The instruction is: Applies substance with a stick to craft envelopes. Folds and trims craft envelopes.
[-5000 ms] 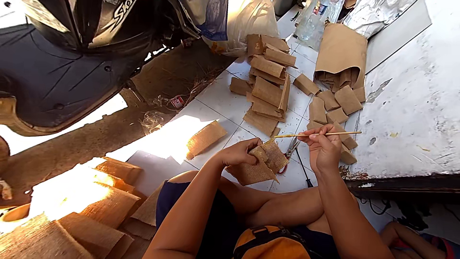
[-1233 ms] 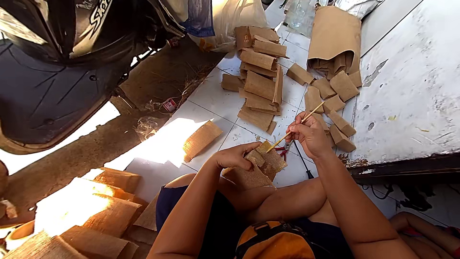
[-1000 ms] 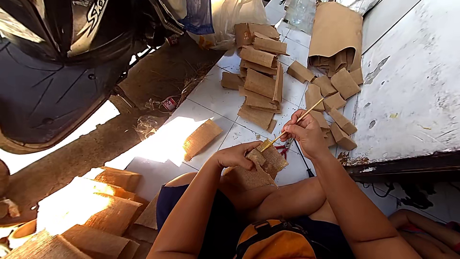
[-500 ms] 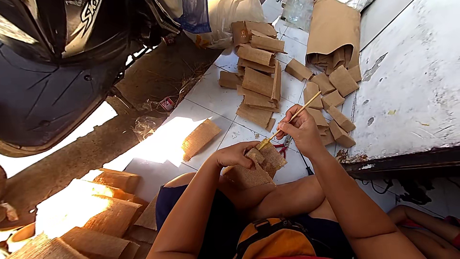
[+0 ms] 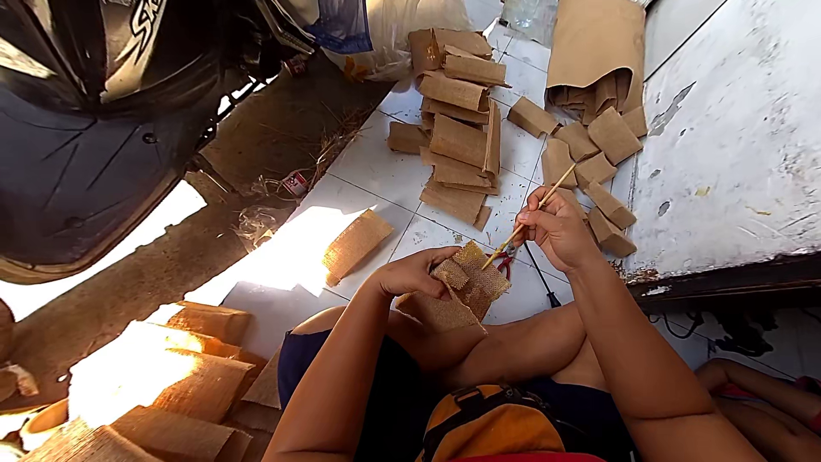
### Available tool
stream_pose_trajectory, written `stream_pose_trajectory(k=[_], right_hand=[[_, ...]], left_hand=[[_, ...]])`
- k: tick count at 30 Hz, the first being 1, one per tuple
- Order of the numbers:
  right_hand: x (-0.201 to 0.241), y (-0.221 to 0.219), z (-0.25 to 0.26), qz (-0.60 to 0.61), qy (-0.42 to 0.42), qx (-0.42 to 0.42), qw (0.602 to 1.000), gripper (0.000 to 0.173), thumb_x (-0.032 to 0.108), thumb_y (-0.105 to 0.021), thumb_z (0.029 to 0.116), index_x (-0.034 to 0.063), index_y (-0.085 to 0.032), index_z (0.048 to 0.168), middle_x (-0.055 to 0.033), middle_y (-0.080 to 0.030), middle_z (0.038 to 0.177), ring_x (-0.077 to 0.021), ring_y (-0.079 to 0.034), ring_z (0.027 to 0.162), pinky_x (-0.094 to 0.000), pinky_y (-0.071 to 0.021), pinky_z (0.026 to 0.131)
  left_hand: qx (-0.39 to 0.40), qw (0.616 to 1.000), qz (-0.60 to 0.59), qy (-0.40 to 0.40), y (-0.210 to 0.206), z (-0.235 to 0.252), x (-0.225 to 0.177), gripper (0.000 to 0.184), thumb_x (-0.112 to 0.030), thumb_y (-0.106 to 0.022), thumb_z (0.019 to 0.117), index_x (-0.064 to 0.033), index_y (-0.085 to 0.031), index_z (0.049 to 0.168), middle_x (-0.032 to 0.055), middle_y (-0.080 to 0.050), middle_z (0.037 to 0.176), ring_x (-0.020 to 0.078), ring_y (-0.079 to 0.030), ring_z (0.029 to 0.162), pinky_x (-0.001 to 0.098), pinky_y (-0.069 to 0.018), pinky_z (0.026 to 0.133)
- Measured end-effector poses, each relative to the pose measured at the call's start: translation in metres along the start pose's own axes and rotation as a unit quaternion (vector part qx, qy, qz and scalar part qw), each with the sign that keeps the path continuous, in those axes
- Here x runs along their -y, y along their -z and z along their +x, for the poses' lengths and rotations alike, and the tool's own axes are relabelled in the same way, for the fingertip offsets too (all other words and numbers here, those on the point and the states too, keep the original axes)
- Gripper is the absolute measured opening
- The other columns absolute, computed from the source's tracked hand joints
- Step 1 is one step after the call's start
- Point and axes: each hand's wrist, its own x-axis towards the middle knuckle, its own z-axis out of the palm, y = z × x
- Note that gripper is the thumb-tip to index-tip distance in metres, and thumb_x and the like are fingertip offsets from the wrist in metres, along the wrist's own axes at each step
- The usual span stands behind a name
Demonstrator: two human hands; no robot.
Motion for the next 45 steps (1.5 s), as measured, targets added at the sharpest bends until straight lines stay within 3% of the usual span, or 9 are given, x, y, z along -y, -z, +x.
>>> stream_pose_trajectory(k=[7,11,14,17,26,29,33,37,45], right_hand=[[-0.011,0.029,-0.007,0.035,0.013,-0.130,0.991,0.017,0.003,-0.042,0.1003,0.0167,-0.050,0.095,0.0032,-0.066,0.070,-0.0074,-0.065,0.056,-0.0228,-0.0579,0.056],[-0.058,0.033,0.001,-0.076,-0.014,-0.185,0.980,0.012,-0.002,-0.053,0.0984,0.0070,-0.046,0.102,-0.0015,-0.066,0.076,-0.0116,-0.068,0.061,-0.0298,-0.0617,0.063],[-0.102,0.026,0.007,-0.199,-0.026,-0.144,0.969,0.018,-0.001,-0.063,0.0960,-0.0061,-0.054,0.111,-0.0144,-0.067,0.092,-0.0200,-0.071,0.076,-0.0387,-0.0625,0.073],[-0.126,0.010,0.005,-0.330,-0.034,-0.084,0.940,0.018,0.004,-0.065,0.0983,-0.0051,-0.059,0.113,-0.0196,-0.069,0.097,-0.0271,-0.069,0.081,-0.0464,-0.0578,0.077],[-0.156,-0.009,0.012,-0.506,-0.076,0.068,0.857,0.015,0.002,-0.054,0.1018,-0.0005,-0.066,0.109,-0.0216,-0.070,0.098,-0.0394,-0.069,0.096,-0.0594,-0.0536,0.086],[-0.161,-0.003,0.016,-0.465,-0.112,0.034,0.877,0.015,0.002,-0.056,0.0994,-0.0026,-0.065,0.111,-0.0220,-0.069,0.096,-0.0377,-0.068,0.093,-0.0578,-0.0527,0.085],[-0.160,0.011,0.021,-0.233,-0.174,-0.121,0.949,0.021,-0.003,-0.061,0.0969,-0.0082,-0.056,0.116,-0.0209,-0.067,0.101,-0.0252,-0.070,0.084,-0.0421,-0.0601,0.081],[-0.128,0.021,0.019,-0.041,-0.208,-0.216,0.953,0.016,-0.002,-0.055,0.1011,-0.0009,-0.047,0.115,-0.0153,-0.069,0.096,-0.0181,-0.071,0.074,-0.0328,-0.0606,0.070],[-0.078,0.020,0.018,-0.090,-0.111,-0.176,0.974,0.012,-0.005,-0.056,0.0989,0.0014,-0.048,0.105,-0.0108,-0.070,0.089,-0.0163,-0.072,0.073,-0.0316,-0.0614,0.070]], left_hand=[[0.017,1.000,0.007,-0.015,0.011,-0.003,-0.003,0.084,-0.023,-0.085,0.0700,-0.0085,-0.047,0.143,-0.0024,-0.071,0.120,0.0074,-0.068,0.107,0.0270,-0.0572,0.093],[-0.035,0.998,0.027,-0.038,0.019,-0.010,-0.007,0.085,-0.021,-0.085,0.0690,-0.0113,-0.046,0.143,-0.0040,-0.070,0.120,0.0071,-0.067,0.108,0.0280,-0.0568,0.095],[-0.103,0.991,0.047,-0.076,0.028,-0.018,-0.006,0.103,-0.033,-0.091,0.0661,-0.0101,-0.035,0.150,-0.0045,-0.065,0.129,0.0078,-0.064,0.116,0.0296,-0.0544,0.101],[-0.150,0.981,0.062,-0.106,0.038,-0.023,-0.008,0.110,-0.040,-0.093,0.0648,-0.0124,-0.032,0.152,-0.0008,-0.060,0.136,0.0119,-0.061,0.121,0.0318,-0.0531,0.103],[-0.172,0.970,0.034,-0.168,0.044,-0.031,-0.010,0.089,-0.033,-0.090,0.0716,-0.0151,-0.041,0.144,-0.0045,-0.065,0.127,0.0091,-0.064,0.115,0.0296,-0.0543,0.101],[-0.178,0.971,0.030,-0.158,0.041,-0.032,-0.011,0.085,-0.032,-0.091,0.0706,-0.0161,-0.045,0.140,-0.0057,-0.067,0.124,0.0078,-0.065,0.112,0.0288,-0.0557,0.098],[-0.188,0.972,0.027,-0.136,0.041,-0.033,-0.010,0.082,-0.032,-0.091,0.0697,-0.0159,-0.048,0.138,-0.0058,-0.069,0.119,0.0072,-0.067,0.109,0.0280,-0.0570,0.095],[-0.196,0.973,0.026,-0.115,0.042,-0.033,-0.009,0.079,-0.030,-0.091,0.0680,-0.0131,-0.052,0.135,-0.0042,-0.071,0.116,0.0072,-0.068,0.105,0.0274,-0.0580,0.092],[-0.181,0.978,0.033,-0.102,0.042,-0.031,-0.008,0.078,-0.029,-0.090,0.0670,-0.0126,-0.053,0.134,-0.0036,-0.072,0.114,0.0074,-0.069,0.103,0.0271,-0.0586,0.091]])
